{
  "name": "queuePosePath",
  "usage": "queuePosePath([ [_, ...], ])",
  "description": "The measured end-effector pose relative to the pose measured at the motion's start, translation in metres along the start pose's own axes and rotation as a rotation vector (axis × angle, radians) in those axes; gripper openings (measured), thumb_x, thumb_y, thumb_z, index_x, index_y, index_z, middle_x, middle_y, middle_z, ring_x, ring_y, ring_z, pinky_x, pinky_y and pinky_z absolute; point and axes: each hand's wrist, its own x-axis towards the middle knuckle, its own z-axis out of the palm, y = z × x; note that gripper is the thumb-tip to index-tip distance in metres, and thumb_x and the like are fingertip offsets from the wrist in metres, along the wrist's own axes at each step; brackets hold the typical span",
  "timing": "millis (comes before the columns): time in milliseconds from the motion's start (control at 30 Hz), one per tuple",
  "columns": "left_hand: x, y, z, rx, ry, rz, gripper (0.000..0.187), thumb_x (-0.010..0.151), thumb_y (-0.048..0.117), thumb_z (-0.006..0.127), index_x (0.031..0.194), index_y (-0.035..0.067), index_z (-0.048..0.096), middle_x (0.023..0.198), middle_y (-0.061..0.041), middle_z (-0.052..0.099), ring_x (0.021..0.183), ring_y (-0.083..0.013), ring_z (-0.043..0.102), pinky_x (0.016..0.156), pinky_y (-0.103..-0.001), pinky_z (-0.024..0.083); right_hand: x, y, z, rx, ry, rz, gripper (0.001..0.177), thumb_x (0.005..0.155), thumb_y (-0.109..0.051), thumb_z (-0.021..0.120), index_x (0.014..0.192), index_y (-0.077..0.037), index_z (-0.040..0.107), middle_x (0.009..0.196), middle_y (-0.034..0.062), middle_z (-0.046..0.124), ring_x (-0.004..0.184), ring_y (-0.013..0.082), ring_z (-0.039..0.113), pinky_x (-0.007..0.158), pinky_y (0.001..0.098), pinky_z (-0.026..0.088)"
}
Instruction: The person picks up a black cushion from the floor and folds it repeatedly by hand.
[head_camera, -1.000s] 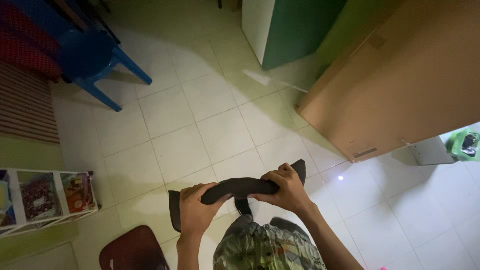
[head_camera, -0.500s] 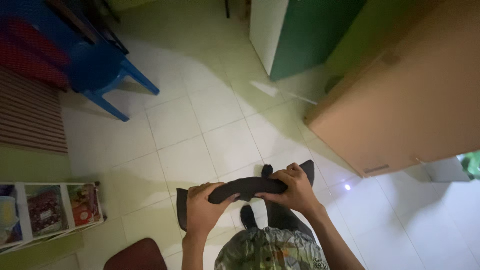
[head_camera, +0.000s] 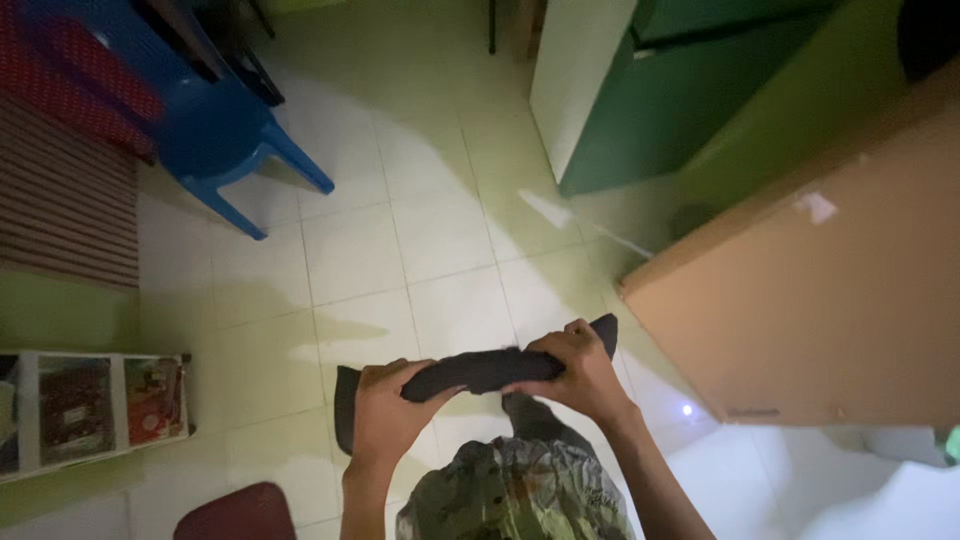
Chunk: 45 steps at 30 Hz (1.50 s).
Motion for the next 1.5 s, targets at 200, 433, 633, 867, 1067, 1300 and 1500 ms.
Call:
queuePosePath([
  [200,0.044,0.013,0.016,0.061,0.048,0.013,0.037,0.064,0.031,0.094,0.094,0.012,0.082,0.081,-0.003,0.078,0.074,-0.0232,0.065,0.077,-0.035,0.051,0.049,0.034,-0.025,-0.024,-0.041,-0.076,0.065,0.051,-0.058,0.093,0.085,-0.006,0.076,0.075,0.004,0.072,0.073,0.023,0.065,0.077,0.0388,0.045],
  [433,0.09,0.028,0.031,0.081,0.094,0.018,0.036,0.064,0.024,0.091,0.097,0.014,0.083,0.072,-0.004,0.075,0.064,-0.0218,0.063,0.076,-0.035,0.048,0.096,0.071,-0.043,-0.05,-0.145,0.028,0.057,0.056,-0.05,0.095,0.092,-0.01,0.078,0.085,0.0048,0.071,0.084,0.028,0.06,0.083,0.0416,0.047],
  [633,0.127,0.033,0.046,0.113,0.188,0.087,0.039,0.061,0.024,0.093,0.096,0.012,0.081,0.074,-0.006,0.073,0.063,-0.0236,0.062,0.076,-0.037,0.047,0.13,0.11,-0.045,-0.043,-0.084,-0.052,0.056,0.058,-0.043,0.095,0.099,-0.01,0.077,0.095,0.0057,0.069,0.095,0.0315,0.06,0.088,0.0435,0.047],
  [867,0.151,0.039,0.046,0.085,0.247,0.032,0.038,0.059,0.022,0.093,0.094,0.012,0.08,0.07,-0.006,0.071,0.063,-0.0249,0.063,0.073,-0.037,0.046,0.159,0.133,-0.041,-0.056,-0.097,-0.115,0.056,0.063,-0.044,0.094,0.104,-0.01,0.076,0.1,0.0064,0.069,0.095,0.0281,0.064,0.094,0.046,0.043],
  [1067,0.184,0.043,0.038,0.076,0.281,0.08,0.039,0.061,0.022,0.093,0.096,0.011,0.081,0.072,-0.006,0.073,0.061,-0.0235,0.062,0.069,-0.036,0.046,0.189,0.144,-0.04,-0.137,-0.021,-0.118,0.06,0.062,-0.052,0.092,0.104,-0.012,0.076,0.102,0.0061,0.071,0.101,0.0262,0.066,0.102,0.0568,0.037],
  [1300,0.231,0.028,0.026,-0.03,0.234,-0.011,0.033,0.061,0.023,0.094,0.088,0.008,0.082,0.062,-0.011,0.067,0.048,-0.0233,0.06,0.049,-0.034,0.045,0.224,0.154,-0.036,-0.167,0.005,-0.135,0.059,0.064,-0.051,0.091,0.105,-0.011,0.075,0.102,0.0102,0.07,0.1,0.0291,0.066,0.102,0.0583,0.036],
  [1500,0.288,0.008,0.023,-0.139,0.175,-0.013,0.033,0.063,0.025,0.093,0.089,0.009,0.08,0.072,-0.007,0.074,0.056,-0.0175,0.068,0.054,-0.031,0.052,0.268,0.158,-0.04,-0.121,-0.039,-0.004,0.055,0.065,-0.047,0.093,0.102,-0.01,0.076,0.099,0.0085,0.071,0.097,0.0292,0.066,0.103,0.0567,0.036],
])
